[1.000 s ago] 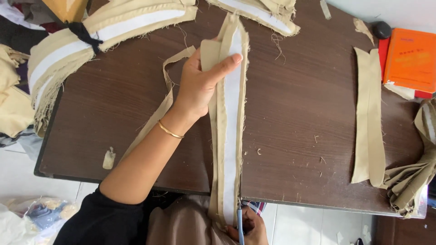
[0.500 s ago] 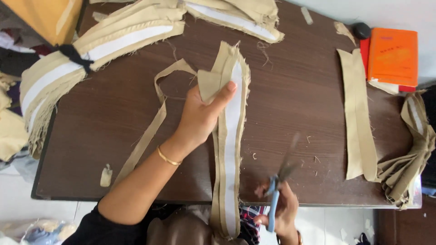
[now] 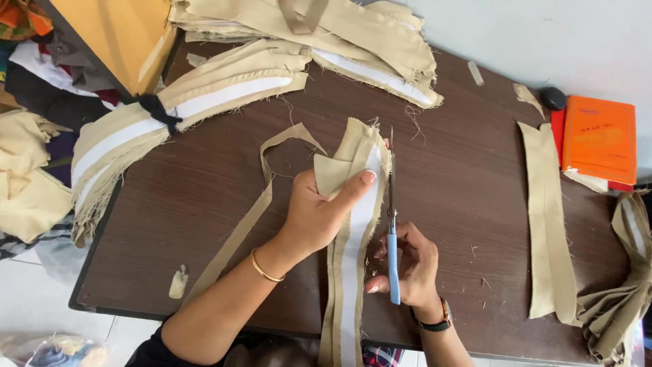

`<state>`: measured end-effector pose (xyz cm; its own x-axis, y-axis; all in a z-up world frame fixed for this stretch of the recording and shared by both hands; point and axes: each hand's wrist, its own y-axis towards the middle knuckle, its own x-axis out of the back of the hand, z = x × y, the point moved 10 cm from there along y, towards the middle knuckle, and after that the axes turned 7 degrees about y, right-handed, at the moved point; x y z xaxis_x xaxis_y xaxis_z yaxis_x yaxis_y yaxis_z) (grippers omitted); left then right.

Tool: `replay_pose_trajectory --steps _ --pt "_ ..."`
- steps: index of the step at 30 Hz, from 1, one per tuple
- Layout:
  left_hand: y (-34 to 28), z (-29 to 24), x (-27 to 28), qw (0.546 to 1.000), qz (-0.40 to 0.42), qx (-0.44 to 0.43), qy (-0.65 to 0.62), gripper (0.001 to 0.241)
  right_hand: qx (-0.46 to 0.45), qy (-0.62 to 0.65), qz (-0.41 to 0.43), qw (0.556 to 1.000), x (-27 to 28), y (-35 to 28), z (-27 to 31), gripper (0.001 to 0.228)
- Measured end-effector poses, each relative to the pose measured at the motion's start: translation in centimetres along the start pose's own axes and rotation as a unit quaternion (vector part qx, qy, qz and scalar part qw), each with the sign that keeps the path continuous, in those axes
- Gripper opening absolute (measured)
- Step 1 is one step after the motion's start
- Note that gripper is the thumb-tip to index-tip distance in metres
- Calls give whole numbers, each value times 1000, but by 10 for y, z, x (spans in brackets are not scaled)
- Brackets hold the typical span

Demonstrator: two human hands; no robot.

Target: The person uses scissors to trim the edges of beige fabric strips that have a white strip sewn into the center. They fold the fabric, cut along the edges, and then tie the strips together with a black band.

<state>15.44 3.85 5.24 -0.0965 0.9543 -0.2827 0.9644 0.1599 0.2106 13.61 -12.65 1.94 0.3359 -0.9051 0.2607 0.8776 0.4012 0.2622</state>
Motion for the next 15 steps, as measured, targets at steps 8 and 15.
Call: replay_pose_trajectory --steps 8,15 --pt "0 1 -5 999 26 12 -15 45 21 26 11 999 -7 9 14 65" --pt "-3 6 -8 999 37 8 -22 35 10 53 26 998 -10 9 17 67"
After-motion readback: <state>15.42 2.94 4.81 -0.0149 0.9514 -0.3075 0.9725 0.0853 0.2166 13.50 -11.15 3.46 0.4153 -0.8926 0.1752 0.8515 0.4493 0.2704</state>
